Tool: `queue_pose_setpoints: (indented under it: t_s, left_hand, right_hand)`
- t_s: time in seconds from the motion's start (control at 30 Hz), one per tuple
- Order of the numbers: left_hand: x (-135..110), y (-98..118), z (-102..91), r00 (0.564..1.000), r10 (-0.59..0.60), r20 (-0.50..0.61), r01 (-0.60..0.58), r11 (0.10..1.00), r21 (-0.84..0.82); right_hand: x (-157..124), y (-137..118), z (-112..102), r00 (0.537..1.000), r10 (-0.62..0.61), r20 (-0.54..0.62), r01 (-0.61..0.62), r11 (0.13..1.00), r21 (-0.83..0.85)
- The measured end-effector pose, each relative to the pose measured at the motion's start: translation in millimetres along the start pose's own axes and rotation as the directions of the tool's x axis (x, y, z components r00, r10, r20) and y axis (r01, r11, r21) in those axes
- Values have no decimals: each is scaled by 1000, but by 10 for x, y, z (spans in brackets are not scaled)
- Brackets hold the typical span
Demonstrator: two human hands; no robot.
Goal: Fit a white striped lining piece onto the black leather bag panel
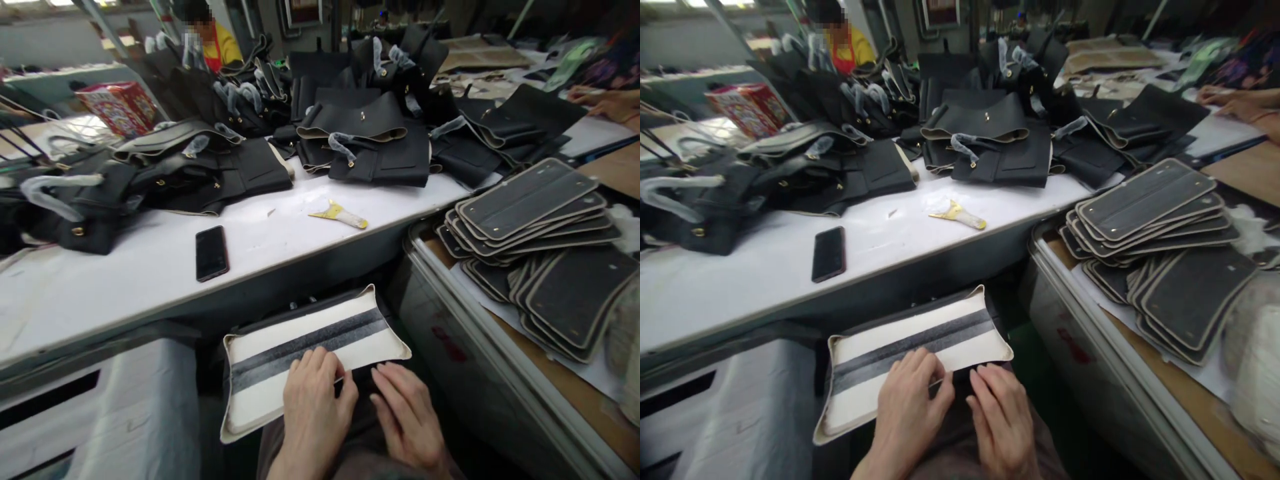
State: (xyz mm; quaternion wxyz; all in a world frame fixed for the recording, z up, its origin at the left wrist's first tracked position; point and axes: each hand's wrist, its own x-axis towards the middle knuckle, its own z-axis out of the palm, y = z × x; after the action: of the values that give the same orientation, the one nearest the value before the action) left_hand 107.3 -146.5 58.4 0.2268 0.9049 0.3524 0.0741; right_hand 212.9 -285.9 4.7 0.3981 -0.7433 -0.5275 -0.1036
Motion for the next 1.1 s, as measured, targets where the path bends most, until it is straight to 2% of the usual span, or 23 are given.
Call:
queue_pose_setpoints:
  t_s: [0.07,0.17,0.27,0.37,0.43,0.5,0.6,0.73,0.9,1.1]
  left_hand:
    - [-9,1,-5,1000,-13,3,13,1000,-8]
    - [-32,-13,-8,1000,-20,-9,20,1000,-16]
    - [-72,-54,-29,1000,-10,-17,9,998,-56]
    - [-154,-144,-95,999,-30,13,32,977,-209]
    - [-249,-240,-165,1000,11,24,-5,965,-261]
    - [-370,-362,-249,998,68,6,-65,976,-206]
    - [-541,-561,-362,995,86,-51,-90,991,-96]
    - [-640,-750,-395,987,124,-104,-135,986,-103]
    - [-634,-828,-322,987,139,-77,-147,983,-109]
    - [-581,-828,-305,997,63,-37,-68,988,-141]
  right_hand:
    - [-90,-22,84,991,-91,99,99,992,-74]
    - [-148,-17,208,979,-162,121,177,977,-122]
    - [-155,-20,260,981,-171,94,182,976,-120]
    - [-156,-40,261,983,-160,91,170,978,-123]
    - [-159,-56,259,984,-152,96,163,979,-124]
    - [-161,-78,264,986,-127,109,141,982,-126]
    - [-161,-128,281,989,-97,113,112,985,-130]
    - [-167,-213,323,988,-110,104,125,982,-142]
    - [-194,-284,417,981,-172,84,183,973,-139]
    - [-204,-423,580,966,-252,58,257,960,-111]
